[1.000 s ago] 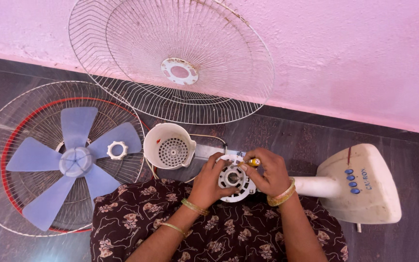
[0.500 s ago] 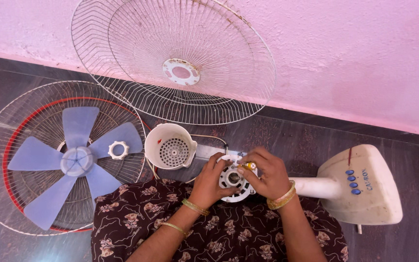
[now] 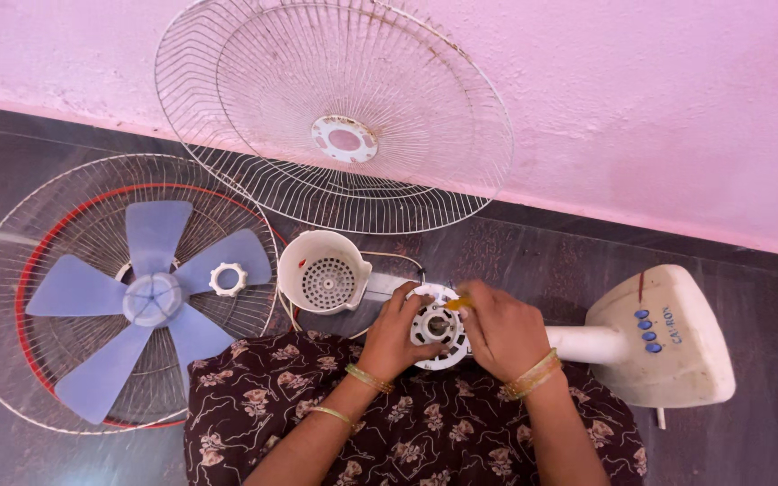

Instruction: The person sits on the floor and uses a screwdriver to work on the internal components of a disassembled electric fan motor. The fan blades, cage, and other parts are laid out nearby. The person repeatedly adjusts and manipulates the motor housing and internal parts throughout the clip.

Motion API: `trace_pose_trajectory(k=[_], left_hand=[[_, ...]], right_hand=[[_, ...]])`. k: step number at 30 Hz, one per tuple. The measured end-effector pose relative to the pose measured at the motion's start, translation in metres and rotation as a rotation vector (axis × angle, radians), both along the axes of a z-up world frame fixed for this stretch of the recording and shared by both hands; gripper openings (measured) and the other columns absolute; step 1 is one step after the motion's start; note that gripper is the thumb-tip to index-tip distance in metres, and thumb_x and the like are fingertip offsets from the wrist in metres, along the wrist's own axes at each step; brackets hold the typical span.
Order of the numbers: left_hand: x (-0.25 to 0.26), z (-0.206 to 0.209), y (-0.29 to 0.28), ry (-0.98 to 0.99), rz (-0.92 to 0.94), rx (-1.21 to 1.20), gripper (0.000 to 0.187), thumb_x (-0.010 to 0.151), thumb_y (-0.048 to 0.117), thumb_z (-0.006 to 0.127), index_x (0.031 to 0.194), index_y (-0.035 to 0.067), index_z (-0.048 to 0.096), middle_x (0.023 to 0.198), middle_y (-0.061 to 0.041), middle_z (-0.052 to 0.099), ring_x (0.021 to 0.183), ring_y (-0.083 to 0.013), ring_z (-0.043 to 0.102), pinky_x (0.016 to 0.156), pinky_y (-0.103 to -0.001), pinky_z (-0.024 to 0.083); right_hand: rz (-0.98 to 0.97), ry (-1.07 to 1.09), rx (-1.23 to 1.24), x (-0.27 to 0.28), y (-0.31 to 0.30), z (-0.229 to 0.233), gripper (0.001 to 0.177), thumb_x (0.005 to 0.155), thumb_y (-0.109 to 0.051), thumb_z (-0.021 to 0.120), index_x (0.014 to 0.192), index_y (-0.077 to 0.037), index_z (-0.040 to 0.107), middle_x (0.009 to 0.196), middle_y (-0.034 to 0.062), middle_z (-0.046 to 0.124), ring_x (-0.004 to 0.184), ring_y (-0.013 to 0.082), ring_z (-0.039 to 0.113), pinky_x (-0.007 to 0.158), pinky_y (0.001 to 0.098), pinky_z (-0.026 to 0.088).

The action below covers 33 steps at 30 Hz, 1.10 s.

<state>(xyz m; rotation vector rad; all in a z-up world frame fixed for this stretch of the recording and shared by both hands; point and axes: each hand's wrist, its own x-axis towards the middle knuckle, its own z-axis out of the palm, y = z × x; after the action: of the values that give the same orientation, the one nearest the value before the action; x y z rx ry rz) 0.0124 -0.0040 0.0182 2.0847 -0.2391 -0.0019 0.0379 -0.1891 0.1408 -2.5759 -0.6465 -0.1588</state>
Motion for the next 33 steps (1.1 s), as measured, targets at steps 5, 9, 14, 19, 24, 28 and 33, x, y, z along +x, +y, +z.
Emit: trace_pose_trajectory(k=[5, 9, 14, 19, 24, 28, 33], left_hand=[[-0.002, -0.004, 0.000, -0.015, -0.011, 0.018, 0.083, 0.060, 0.033, 0.096, 0.131, 0.013, 0.057, 0.151, -0.016, 0.044, 0.132, -0.0419, 0.051, 0.101, -0.051, 0.051], [-0.008, -0.003, 0.000, 0.017, -0.016, 0.008, 0.082, 0.061, 0.031, 0.095, 0.131, 0.014, 0.056, 0.151, -0.014, 0.044, 0.133, -0.0404, 0.051, 0.100, -0.050, 0.052], [-0.008, -0.002, 0.000, 0.018, -0.018, 0.006, 0.080, 0.062, 0.031, 0.095, 0.131, 0.014, 0.056, 0.150, -0.013, 0.044, 0.130, -0.0398, 0.053, 0.098, -0.050, 0.053], [-0.008, -0.003, 0.000, 0.007, -0.025, 0.015, 0.080, 0.062, 0.032, 0.095, 0.130, 0.014, 0.056, 0.151, -0.012, 0.043, 0.131, -0.0397, 0.052, 0.097, -0.050, 0.053], [-0.011, -0.007, 0.000, -0.013, -0.029, 0.043, 0.083, 0.064, 0.036, 0.095, 0.133, 0.014, 0.056, 0.151, -0.014, 0.041, 0.133, -0.0397, 0.050, 0.098, -0.051, 0.052], [-0.015, -0.011, 0.000, -0.053, -0.005, 0.041, 0.082, 0.062, 0.038, 0.095, 0.131, 0.014, 0.058, 0.152, -0.013, 0.044, 0.132, -0.0391, 0.052, 0.100, -0.050, 0.053], [-0.015, -0.014, 0.000, -0.055, 0.011, 0.028, 0.082, 0.060, 0.038, 0.095, 0.131, 0.015, 0.060, 0.152, -0.013, 0.045, 0.133, -0.0383, 0.053, 0.099, -0.048, 0.053]], right_hand=[[-0.123, 0.013, -0.065, -0.005, 0.006, 0.007, 0.026, 0.094, -0.036, 0.065, 0.094, -0.011, 0.067, 0.074, 0.0098, 0.071, 0.062, 0.0320, 0.069, 0.052, 0.0440, 0.051], [-0.200, -0.065, -0.109, -0.008, 0.015, 0.005, 0.038, 0.093, -0.042, 0.068, 0.079, -0.007, 0.066, 0.068, 0.0102, 0.067, 0.057, 0.0301, 0.066, 0.048, 0.0430, 0.049], [-0.260, -0.118, -0.111, -0.010, 0.021, 0.005, 0.045, 0.092, -0.045, 0.068, 0.069, -0.007, 0.066, 0.062, 0.0099, 0.065, 0.053, 0.0294, 0.064, 0.046, 0.0423, 0.047], [-0.316, -0.129, -0.111, -0.011, 0.023, 0.005, 0.049, 0.092, -0.049, 0.068, 0.067, -0.007, 0.068, 0.060, 0.0101, 0.064, 0.049, 0.0283, 0.063, 0.044, 0.0415, 0.046], [-0.331, -0.093, -0.157, -0.013, 0.016, 0.004, 0.052, 0.096, -0.050, 0.064, 0.068, -0.006, 0.068, 0.063, 0.0106, 0.065, 0.052, 0.0288, 0.064, 0.047, 0.0421, 0.048], [-0.323, -0.083, -0.187, -0.022, 0.015, 0.002, 0.048, 0.098, -0.046, 0.060, 0.076, -0.005, 0.070, 0.070, 0.0125, 0.068, 0.064, 0.0322, 0.067, 0.053, 0.0443, 0.051], [-0.212, -0.065, -0.031, -0.029, 0.009, 0.004, 0.043, 0.100, -0.038, 0.054, 0.116, -0.002, 0.071, 0.094, 0.0165, 0.072, 0.076, 0.0347, 0.071, 0.063, 0.0450, 0.056]])
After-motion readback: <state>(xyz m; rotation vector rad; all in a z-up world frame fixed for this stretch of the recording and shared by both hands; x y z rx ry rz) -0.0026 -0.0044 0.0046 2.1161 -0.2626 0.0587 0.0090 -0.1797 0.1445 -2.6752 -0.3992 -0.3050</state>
